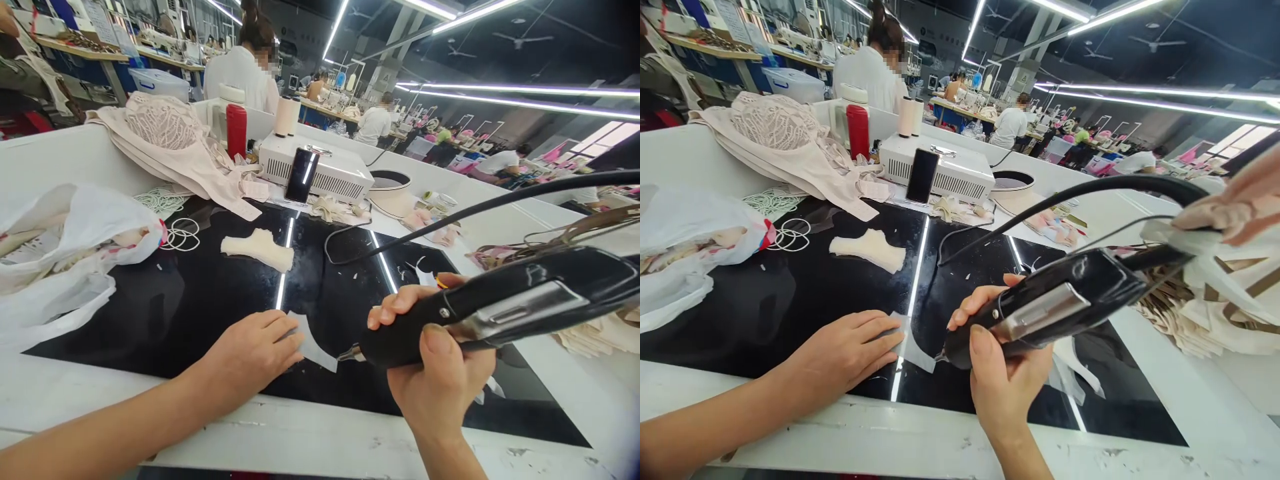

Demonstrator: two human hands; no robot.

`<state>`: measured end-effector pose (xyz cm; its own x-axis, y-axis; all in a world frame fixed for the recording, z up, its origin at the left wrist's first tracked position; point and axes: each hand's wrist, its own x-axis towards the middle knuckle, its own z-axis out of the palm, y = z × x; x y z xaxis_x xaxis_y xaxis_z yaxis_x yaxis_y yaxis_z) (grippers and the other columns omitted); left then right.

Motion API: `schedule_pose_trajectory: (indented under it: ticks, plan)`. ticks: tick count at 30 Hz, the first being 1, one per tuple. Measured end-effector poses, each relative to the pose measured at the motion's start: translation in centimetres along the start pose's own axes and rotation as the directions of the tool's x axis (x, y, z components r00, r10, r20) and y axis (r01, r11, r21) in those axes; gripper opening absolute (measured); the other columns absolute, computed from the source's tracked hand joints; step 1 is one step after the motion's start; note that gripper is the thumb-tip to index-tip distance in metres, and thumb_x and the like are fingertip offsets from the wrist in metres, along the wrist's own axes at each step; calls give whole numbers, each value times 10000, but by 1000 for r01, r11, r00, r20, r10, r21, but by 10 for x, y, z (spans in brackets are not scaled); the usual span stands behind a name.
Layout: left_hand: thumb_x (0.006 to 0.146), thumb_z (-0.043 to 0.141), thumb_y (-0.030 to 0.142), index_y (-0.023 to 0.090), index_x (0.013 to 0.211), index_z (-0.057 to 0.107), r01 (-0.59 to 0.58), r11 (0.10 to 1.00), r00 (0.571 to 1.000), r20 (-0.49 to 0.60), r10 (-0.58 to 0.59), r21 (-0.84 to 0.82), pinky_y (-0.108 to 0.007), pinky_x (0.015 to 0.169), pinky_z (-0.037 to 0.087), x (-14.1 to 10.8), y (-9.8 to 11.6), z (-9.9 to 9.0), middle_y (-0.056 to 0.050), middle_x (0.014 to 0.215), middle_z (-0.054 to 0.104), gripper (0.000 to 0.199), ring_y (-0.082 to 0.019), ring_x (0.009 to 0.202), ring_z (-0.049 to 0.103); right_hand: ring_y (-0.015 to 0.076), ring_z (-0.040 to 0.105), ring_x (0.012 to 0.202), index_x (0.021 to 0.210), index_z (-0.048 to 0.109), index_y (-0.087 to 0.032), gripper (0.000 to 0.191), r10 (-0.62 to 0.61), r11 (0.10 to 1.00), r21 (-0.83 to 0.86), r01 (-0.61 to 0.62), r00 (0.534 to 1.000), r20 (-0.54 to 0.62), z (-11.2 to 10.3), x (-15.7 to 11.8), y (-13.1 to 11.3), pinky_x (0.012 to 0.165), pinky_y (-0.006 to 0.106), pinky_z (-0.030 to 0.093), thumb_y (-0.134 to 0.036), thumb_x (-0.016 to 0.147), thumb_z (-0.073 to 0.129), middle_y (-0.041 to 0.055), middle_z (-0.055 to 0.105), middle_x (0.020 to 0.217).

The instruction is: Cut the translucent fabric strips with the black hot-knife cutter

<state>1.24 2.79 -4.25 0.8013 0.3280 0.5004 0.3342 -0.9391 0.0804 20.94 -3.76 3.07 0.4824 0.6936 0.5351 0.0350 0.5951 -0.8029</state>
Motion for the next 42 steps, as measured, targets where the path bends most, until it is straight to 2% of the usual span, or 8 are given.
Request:
schedule_pose_trajectory:
  ticks: [15, 28, 35, 42]
  plan:
    - [1080, 440, 239, 143, 1071, 667, -33, 999, 999, -40, 34, 29, -369, 815, 626, 2, -1, -4, -91, 1082, 719, 246, -220, 978, 696, 142, 625, 685, 1233, 601, -287, 379, -30, 999, -21, 31, 999, 12, -5, -6, 3, 624, 326, 577, -311, 887, 752, -20, 645, 869]
    - [1064, 481, 229, 147, 1085, 654, -23, 1000, 1000, -16, 23, 17, -379, 832, 633, 1, -1, -4, -87, 1112, 715, 193, -226, 1007, 695, 150, 626, 651, 1196, 590, -290, 335, -28, 996, -80, 27, 999, -17, -2, -4, 3, 605, 339, 568, -267, 892, 729, -26, 645, 839]
    - [1054, 505, 216, 144, 1113, 646, -25, 1000, 1000, -19, 25, 14, -379, 852, 620, 0, -1, -3, -93, 1124, 710, 169, -227, 1025, 692, 144, 613, 640, 1169, 612, -266, 369, -14, 1000, 0, 14, 999, -52, 0, -5, -2, 574, 314, 571, -305, 843, 779, -24, 650, 810]
    - [1060, 490, 218, 145, 1121, 660, -31, 999, 999, -21, 32, 19, -380, 842, 624, 1, -1, -5, -92, 1120, 713, 195, -227, 1019, 691, 148, 616, 631, 1167, 610, -278, 356, -15, 999, -30, 14, 999, -44, -1, -10, -1, 567, 330, 576, -320, 851, 768, -28, 644, 811]
